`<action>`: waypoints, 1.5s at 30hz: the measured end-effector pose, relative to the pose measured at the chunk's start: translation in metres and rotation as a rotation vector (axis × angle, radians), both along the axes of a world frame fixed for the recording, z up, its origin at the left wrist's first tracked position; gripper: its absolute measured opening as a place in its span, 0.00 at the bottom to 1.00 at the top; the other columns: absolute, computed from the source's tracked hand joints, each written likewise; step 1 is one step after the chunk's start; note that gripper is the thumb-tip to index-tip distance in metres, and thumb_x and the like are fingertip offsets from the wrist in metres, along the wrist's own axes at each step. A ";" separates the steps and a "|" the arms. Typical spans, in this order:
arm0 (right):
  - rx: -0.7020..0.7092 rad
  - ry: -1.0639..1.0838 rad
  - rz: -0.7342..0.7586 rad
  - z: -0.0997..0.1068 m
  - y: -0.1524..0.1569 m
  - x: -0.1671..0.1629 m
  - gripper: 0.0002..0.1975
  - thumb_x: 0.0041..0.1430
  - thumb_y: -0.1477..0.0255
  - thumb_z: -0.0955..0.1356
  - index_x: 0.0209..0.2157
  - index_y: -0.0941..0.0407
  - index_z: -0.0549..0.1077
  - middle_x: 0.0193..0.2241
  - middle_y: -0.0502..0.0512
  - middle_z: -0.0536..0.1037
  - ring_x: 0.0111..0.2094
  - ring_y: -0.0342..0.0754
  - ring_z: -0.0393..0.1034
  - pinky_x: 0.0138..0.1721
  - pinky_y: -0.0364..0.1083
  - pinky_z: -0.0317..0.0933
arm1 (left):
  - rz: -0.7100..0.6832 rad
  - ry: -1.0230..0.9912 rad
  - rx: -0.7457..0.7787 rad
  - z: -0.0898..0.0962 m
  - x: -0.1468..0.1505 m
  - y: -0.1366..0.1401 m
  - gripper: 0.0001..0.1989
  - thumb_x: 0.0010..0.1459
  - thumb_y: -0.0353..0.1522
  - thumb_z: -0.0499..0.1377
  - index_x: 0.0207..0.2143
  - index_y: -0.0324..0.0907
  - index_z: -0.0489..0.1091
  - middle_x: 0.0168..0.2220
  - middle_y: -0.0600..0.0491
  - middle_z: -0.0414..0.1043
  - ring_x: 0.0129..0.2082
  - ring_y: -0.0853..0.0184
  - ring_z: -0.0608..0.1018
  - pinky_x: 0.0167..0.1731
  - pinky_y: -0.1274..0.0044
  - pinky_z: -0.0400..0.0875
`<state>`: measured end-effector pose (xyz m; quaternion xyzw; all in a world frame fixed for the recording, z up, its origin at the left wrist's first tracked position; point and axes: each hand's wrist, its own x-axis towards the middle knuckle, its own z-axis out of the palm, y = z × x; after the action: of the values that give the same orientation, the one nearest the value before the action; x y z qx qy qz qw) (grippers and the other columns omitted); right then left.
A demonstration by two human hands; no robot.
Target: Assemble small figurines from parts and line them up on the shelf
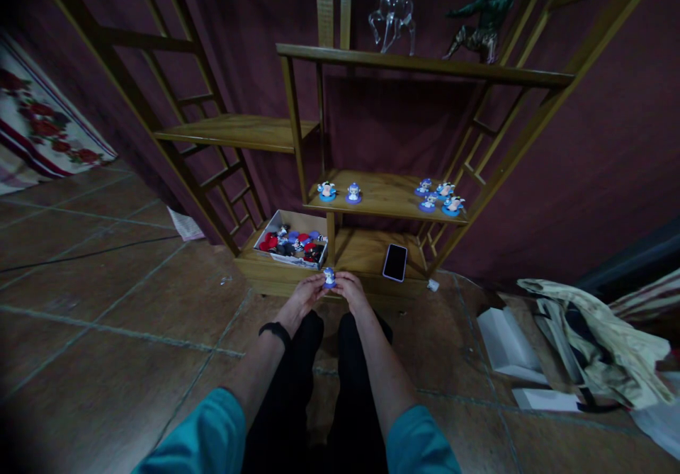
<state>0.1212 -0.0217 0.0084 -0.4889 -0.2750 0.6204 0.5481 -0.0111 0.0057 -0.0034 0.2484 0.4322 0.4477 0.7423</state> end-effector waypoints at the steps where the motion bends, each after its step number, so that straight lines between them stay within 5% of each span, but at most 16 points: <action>1: -0.003 0.001 -0.002 0.000 0.000 0.000 0.09 0.38 0.74 0.70 0.27 0.57 0.72 0.26 0.52 0.77 0.30 0.45 0.72 0.38 0.47 0.66 | -0.001 0.000 -0.001 0.001 0.000 0.000 0.06 0.46 0.23 0.61 0.30 0.35 0.72 0.25 0.49 0.73 0.24 0.73 0.74 0.28 0.81 0.70; 28: 0.017 0.030 -0.063 -0.002 0.000 0.000 0.07 0.39 0.74 0.70 0.27 0.57 0.72 0.26 0.53 0.77 0.30 0.46 0.72 0.37 0.47 0.67 | 0.016 -0.014 0.010 0.006 -0.001 -0.004 0.06 0.46 0.23 0.61 0.30 0.35 0.71 0.26 0.49 0.74 0.27 0.70 0.76 0.30 0.79 0.72; 36: -0.025 0.024 -0.040 -0.002 0.000 -0.001 0.15 0.37 0.73 0.71 0.32 0.57 0.72 0.28 0.53 0.78 0.32 0.47 0.73 0.39 0.48 0.66 | 0.019 -0.006 0.028 0.001 -0.001 -0.001 0.09 0.45 0.22 0.61 0.32 0.35 0.70 0.28 0.48 0.74 0.27 0.70 0.76 0.31 0.79 0.71; 45: 0.013 0.027 -0.067 -0.002 0.000 -0.002 0.12 0.34 0.74 0.72 0.27 0.58 0.74 0.26 0.54 0.78 0.29 0.46 0.72 0.35 0.45 0.66 | 0.001 -0.011 0.004 0.008 0.000 -0.005 0.05 0.45 0.24 0.61 0.28 0.36 0.70 0.25 0.50 0.73 0.25 0.72 0.75 0.30 0.79 0.71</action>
<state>0.1193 -0.0214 0.0063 -0.4856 -0.2551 0.6065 0.5756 -0.0113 0.0011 0.0045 0.2472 0.4275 0.4503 0.7439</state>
